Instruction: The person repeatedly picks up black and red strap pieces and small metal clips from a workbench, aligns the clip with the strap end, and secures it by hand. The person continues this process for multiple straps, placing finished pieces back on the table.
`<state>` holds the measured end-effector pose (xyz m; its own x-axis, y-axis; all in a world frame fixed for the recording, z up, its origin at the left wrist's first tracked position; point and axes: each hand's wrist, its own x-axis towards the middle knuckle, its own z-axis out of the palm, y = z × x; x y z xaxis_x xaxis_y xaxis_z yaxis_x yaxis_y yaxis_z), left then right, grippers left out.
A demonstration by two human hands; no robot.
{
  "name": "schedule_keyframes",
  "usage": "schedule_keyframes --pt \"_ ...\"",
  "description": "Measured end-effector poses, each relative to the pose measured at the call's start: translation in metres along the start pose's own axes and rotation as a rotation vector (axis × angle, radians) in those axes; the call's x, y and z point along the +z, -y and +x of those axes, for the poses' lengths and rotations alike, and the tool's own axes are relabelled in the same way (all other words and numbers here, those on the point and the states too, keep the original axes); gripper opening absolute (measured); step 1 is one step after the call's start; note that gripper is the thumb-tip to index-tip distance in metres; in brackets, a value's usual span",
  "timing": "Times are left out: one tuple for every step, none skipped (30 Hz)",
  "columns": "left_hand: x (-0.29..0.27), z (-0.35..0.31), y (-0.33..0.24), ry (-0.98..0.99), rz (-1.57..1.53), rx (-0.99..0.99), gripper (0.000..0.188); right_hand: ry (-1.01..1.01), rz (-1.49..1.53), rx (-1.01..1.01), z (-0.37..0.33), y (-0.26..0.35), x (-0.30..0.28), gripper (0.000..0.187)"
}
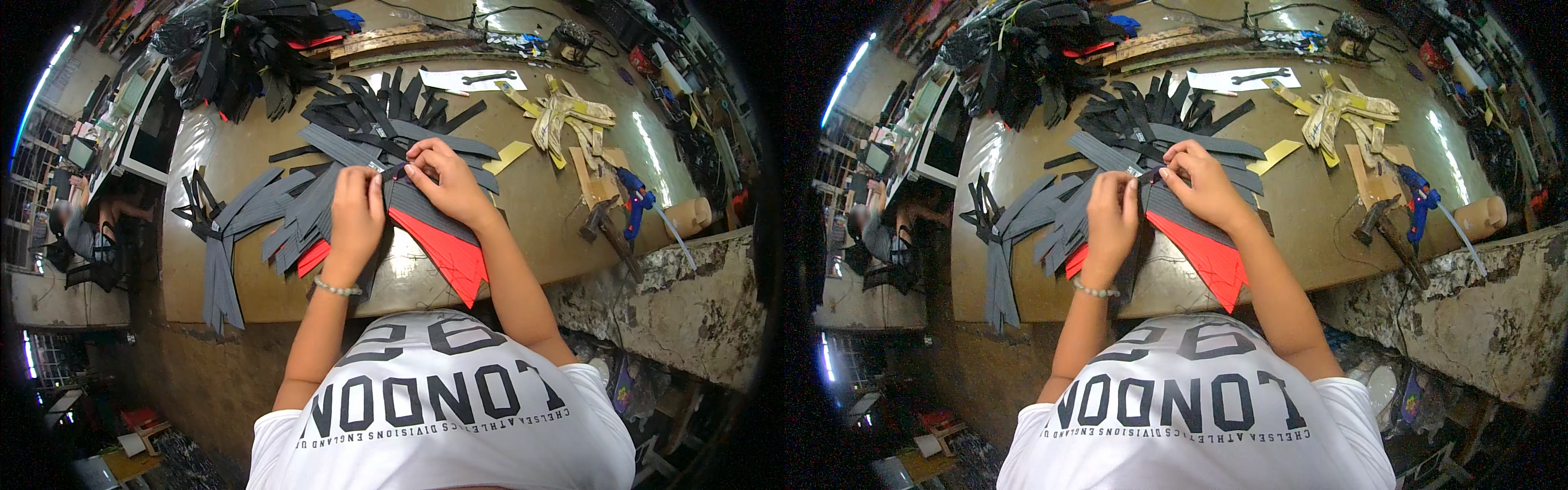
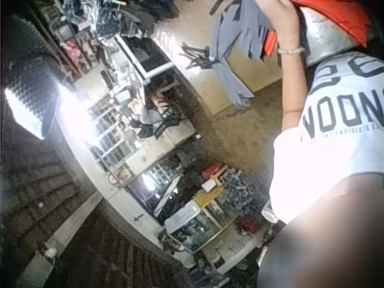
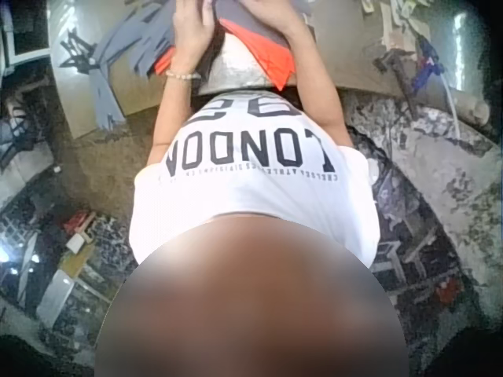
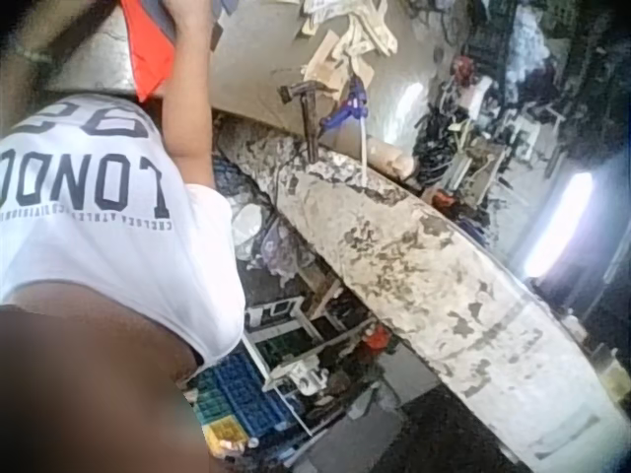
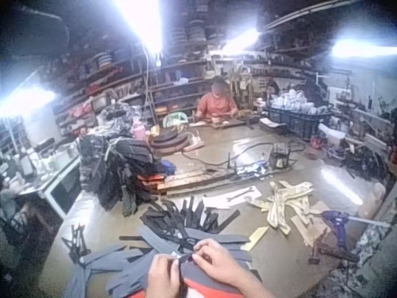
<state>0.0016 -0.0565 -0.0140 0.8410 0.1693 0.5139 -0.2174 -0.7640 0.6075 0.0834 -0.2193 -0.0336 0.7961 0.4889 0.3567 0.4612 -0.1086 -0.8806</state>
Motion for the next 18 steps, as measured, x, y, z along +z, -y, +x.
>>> schedule_keyframes --pt "-0.005 0.004 0.001 0.006 -0.09 -0.095 0.01 -0.013 0.017 -0.007 0.0 -0.001 0.0 0.018" --pt "-0.014 0.009 0.003 0.013 -0.128 -0.186 0.016 -0.027 0.034 -0.013 0.001 -0.003 0.001 0.018" --pt "-0.022 0.017 0.007 0.035 0.048 -0.137 0.025 -0.04 0.061 -0.027 0.001 -0.004 0.002 0.019" --pt "-0.029 0.022 0.01 0.124 0.162 -0.006 0.026 -0.094 0.133 0.063 0.003 -0.005 0.003 0.02" --pt "-0.036 0.027 0.013 0.172 0.27 0.149 0.028 -0.147 0.215 0.144 0.006 -0.006 0.005 0.02" --pt "-0.038 0.033 0.016 0.306 0.247 0.105 0.029 -0.211 0.306 0.24 0.007 -0.006 0.008 0.021" --pt "-0.041 0.039 0.019 0.386 0.208 0.11 0.03 -0.231 0.225 0.201 0.008 -0.006 0.01 0.021" --pt "-0.042 0.042 0.021 0.485 0.163 0.101 0.031 -0.263 0.153 0.176 0.007 -0.005 0.013 0.021" --pt "-0.043 0.045 0.023 0.474 0.215 0.176 0.032 -0.293 0.082 0.179 0.007 -0.004 0.015 0.022" --pt "-0.045 0.049 0.025 0.486 0.266 0.241 0.033 -0.298 0.082 0.088 0.005 -0.002 0.017 0.022" --pt "-0.045 0.052 0.025 0.473 0.297 0.34 0.033 -0.308 0.086 0.101 0.005 0.0 0.018 0.022" --pt "-0.045 0.054 0.025 0.48 0.279 0.338 0.032 -0.307 0.1 0.097 0.004 0.001 0.018 0.022" --pt "-0.045 0.056 0.023 0.498 0.272 0.324 0.032 -0.313 0.122 0.077 0.004 0.003 0.018 0.022" --pt "-0.046 0.058 0.019 0.503 0.253 0.334 0.031 -0.293 0.096 0.093 0.003 0.004 0.018 0.021" --pt "-0.048 0.061 0.014 0.515 0.244 0.323 0.031 -0.337 0.174 0.082 0.004 0.005 0.017 0.021" --pt "-0.052 0.062 0.008 0.5 0.22 0.333 0.029 -0.399 0.259 0.056 0.005 0.007 0.016 0.02" --pt "-0.057 0.062 0.002 0.489 0.205 0.322 0.027 -0.44 0.348 0.032 0.006 0.008 0.015 0.02" --pt "-0.064 0.063 -0.003 0.527 0.223 0.25 0.025 -0.514 0.453 0.04 0.007 0.008 0.01 0.02"
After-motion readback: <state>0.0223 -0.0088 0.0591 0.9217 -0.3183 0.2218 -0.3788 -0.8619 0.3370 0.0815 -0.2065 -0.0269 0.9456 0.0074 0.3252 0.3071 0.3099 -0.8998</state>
